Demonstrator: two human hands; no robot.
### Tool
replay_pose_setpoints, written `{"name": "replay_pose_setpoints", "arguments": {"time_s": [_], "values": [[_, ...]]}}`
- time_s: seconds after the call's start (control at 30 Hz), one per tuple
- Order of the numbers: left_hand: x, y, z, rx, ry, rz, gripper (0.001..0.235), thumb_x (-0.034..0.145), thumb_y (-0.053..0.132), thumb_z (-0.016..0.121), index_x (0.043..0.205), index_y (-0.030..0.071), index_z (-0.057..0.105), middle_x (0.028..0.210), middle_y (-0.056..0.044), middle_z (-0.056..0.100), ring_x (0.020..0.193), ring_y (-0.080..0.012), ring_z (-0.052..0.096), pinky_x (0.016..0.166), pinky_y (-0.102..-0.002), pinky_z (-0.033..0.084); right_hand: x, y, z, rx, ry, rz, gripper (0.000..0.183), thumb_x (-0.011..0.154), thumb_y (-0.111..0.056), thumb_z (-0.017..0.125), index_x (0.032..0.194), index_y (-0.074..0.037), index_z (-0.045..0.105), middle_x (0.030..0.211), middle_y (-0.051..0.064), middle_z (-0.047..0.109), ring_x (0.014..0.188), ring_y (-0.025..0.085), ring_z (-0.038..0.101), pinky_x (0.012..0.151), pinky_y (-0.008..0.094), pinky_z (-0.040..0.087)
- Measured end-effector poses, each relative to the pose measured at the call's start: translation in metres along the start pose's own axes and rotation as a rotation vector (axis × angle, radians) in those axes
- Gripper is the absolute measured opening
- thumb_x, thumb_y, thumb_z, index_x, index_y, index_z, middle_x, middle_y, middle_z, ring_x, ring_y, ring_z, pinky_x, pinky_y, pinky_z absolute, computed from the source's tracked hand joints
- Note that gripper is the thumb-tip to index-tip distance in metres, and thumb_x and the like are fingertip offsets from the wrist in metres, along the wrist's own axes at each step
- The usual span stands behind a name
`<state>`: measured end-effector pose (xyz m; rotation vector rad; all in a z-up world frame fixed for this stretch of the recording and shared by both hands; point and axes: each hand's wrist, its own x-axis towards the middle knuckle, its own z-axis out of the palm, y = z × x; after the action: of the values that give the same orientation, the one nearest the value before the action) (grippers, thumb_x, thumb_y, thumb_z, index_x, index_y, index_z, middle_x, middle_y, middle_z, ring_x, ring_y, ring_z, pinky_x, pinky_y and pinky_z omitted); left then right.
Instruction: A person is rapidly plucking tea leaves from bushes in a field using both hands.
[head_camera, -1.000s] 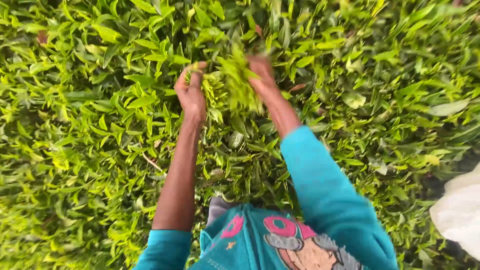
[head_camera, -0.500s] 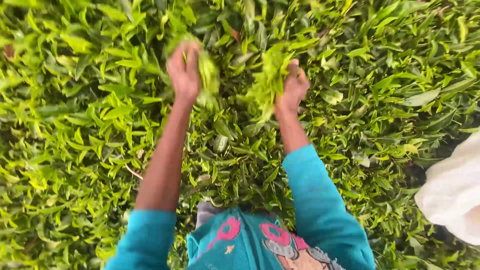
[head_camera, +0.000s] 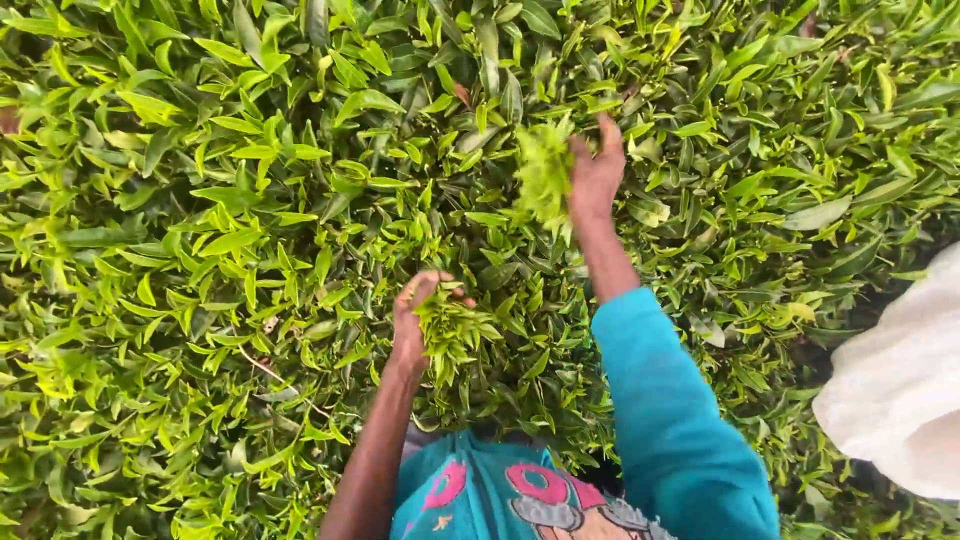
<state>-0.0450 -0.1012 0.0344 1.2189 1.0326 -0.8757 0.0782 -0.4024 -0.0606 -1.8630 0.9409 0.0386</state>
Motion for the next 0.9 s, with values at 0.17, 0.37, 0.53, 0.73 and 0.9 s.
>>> {"name": "replay_pose_setpoints", "arguments": {"time_s": [0.17, 0.37, 0.53, 0.73, 0.9], "values": [[-0.017, 0.016, 0.001, 0.241, 0.181, -0.233, 0.119, 0.066, 0.085, 0.057, 0.162, 0.018, 0.038, 0.173, -0.015, 0.045, 0.159, -0.0324, 0.047, 0.136, -0.067, 0.029, 0.057, 0.003, 0.017, 0.423, 0.035, 0.472, 0.017, 0.104, -0.007, 0.073, 0.12, -0.013, 0.078, 0.158, 0.015, 0.063, 0.155, 0.039, 0.057, 0.129, 0.076, 0.036], [-0.018, 0.062, 0.025, 0.339, -0.206, 0.362, 0.035, 0.112, 0.011, 0.064, 0.146, 0.016, 0.071, 0.103, -0.012, 0.072, 0.057, -0.0096, 0.051, 0.059, -0.023, 0.05, 0.027, 0.079, -0.021, 0.182, -0.12, 0.4, 0.044, 0.108, -0.035, 0.068, 0.147, -0.014, 0.07, 0.143, 0.015, 0.069, 0.12, 0.037, 0.077, 0.096, 0.062, 0.066], [0.002, 0.049, 0.054, 0.706, -0.303, 0.305, 0.055, 0.11, 0.012, 0.07, 0.162, 0.018, 0.054, 0.137, -0.024, 0.071, 0.05, -0.0081, 0.051, 0.061, -0.032, 0.056, -0.106, 0.063, -0.124, 0.127, -0.266, 0.44, 0.05, 0.106, -0.038, 0.066, 0.15, -0.015, 0.069, 0.143, 0.016, 0.071, 0.121, 0.036, 0.074, 0.109, 0.058, 0.057], [0.014, 0.052, 0.093, 0.778, -0.217, 0.472, 0.048, 0.115, 0.011, 0.063, 0.161, 0.009, 0.047, 0.125, -0.031, 0.071, 0.078, -0.0291, 0.072, 0.076, -0.045, 0.061, -0.146, 0.014, -0.124, 0.014, -0.403, 0.279, 0.046, 0.107, -0.037, 0.067, 0.151, -0.023, 0.071, 0.146, 0.01, 0.072, 0.135, 0.033, 0.065, 0.126, 0.054, 0.043], [0.082, -0.018, 0.087, 0.996, -0.089, 0.624, 0.017, 0.115, 0.015, 0.063, 0.115, 0.01, 0.079, 0.106, -0.01, 0.083, 0.048, -0.0149, 0.059, 0.05, -0.03, 0.05, -0.135, -0.023, -0.076, -0.186, -0.413, 0.0, 0.042, 0.113, -0.025, 0.07, 0.155, -0.025, 0.069, 0.149, 0.01, 0.073, 0.139, 0.034, 0.066, 0.125, 0.055, 0.045]]}}
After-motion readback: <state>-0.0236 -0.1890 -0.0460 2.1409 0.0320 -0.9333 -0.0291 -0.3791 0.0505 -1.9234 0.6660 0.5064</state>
